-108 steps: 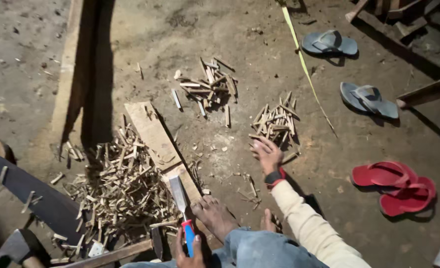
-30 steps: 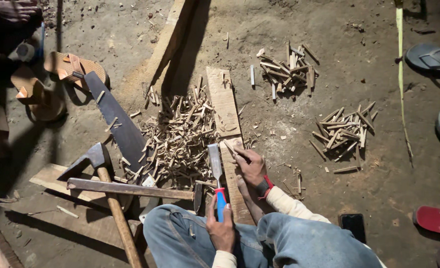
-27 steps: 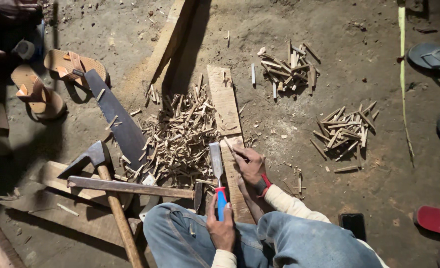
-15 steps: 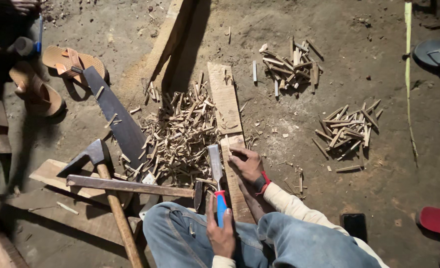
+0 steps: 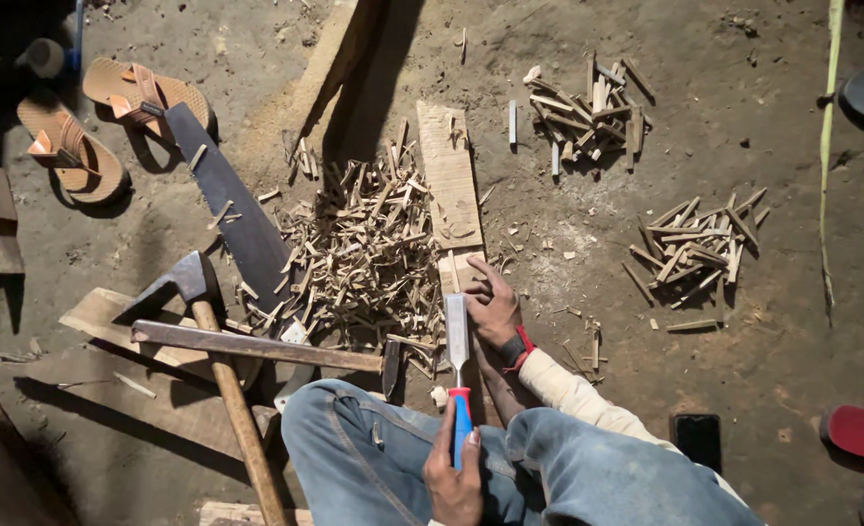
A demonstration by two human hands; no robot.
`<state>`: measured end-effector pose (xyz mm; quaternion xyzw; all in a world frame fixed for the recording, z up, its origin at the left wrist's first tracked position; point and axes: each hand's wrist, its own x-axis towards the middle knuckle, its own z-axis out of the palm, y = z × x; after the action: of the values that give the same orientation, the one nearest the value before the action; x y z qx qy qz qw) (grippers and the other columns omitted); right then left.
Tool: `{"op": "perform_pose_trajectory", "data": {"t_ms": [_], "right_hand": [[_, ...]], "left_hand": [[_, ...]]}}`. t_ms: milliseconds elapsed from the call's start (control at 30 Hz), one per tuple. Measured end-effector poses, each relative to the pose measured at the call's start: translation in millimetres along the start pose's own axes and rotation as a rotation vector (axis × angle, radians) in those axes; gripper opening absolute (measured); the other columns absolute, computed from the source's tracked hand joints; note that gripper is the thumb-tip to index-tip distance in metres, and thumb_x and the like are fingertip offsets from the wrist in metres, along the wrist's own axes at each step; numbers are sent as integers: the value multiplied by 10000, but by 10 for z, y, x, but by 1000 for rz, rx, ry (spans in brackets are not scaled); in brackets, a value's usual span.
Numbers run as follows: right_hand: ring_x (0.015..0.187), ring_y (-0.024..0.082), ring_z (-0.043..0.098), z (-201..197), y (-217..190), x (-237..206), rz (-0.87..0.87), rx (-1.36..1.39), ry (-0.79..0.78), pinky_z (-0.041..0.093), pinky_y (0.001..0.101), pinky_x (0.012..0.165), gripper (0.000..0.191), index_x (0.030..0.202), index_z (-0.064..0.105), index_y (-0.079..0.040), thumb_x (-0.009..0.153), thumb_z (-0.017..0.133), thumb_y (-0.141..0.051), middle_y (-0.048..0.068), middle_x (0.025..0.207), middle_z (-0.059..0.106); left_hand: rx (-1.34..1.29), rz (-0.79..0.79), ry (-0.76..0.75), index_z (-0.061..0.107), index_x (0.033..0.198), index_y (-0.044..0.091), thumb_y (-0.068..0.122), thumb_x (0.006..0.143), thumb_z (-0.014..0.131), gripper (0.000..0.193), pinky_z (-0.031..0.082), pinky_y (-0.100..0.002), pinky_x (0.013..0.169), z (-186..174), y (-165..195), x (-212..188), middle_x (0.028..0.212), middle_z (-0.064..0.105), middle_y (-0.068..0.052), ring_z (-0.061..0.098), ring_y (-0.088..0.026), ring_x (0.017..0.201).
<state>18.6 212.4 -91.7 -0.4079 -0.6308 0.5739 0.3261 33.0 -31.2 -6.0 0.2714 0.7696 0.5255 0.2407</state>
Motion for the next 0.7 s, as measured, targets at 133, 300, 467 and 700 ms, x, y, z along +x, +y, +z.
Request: {"op": "perform_pose_trajectory", "data": {"t_ms": [133, 300, 467, 700], "right_hand": [[951, 87, 741, -7, 69, 6, 4, -72, 11, 606, 212, 775, 618, 1429, 569, -96, 835, 698, 15, 38, 1144, 725], [938, 88, 739, -8, 128, 4, 31, -12, -5, 601, 212, 781, 622, 1436, 552, -86, 845, 727, -4, 38, 1029, 749], [954, 86, 741, -8, 153, 6, 53, -28, -13, 604, 212, 805, 638, 1446, 532, -89, 845, 728, -7, 38, 1032, 756], [973, 107, 743, -5, 128, 17, 27, -10, -1, 609, 225, 788, 644, 1435, 534, -85, 829, 727, 14, 50, 1111, 711]], "left_hand": [[-38, -107, -29, 569, 1428, 40, 134, 908, 639, 533, 537, -363, 967, -13, 43, 24, 1309, 705, -219, 736, -309, 1163], [-47, -90, 0, 587, 1409, 31, 103, 892, 652, 525, 534, -364, 976, -8, 99, 42, 1311, 705, -225, 725, -311, 1188], [-38, -92, 3, 589, 1409, 32, 99, 894, 654, 523, 538, -359, 971, 10, 100, 57, 1306, 707, -223, 725, -304, 1184], [-50, -129, -2, 587, 1411, 33, 98, 893, 647, 525, 535, -348, 973, 30, 81, 40, 1300, 716, -215, 729, -290, 1190]]}}
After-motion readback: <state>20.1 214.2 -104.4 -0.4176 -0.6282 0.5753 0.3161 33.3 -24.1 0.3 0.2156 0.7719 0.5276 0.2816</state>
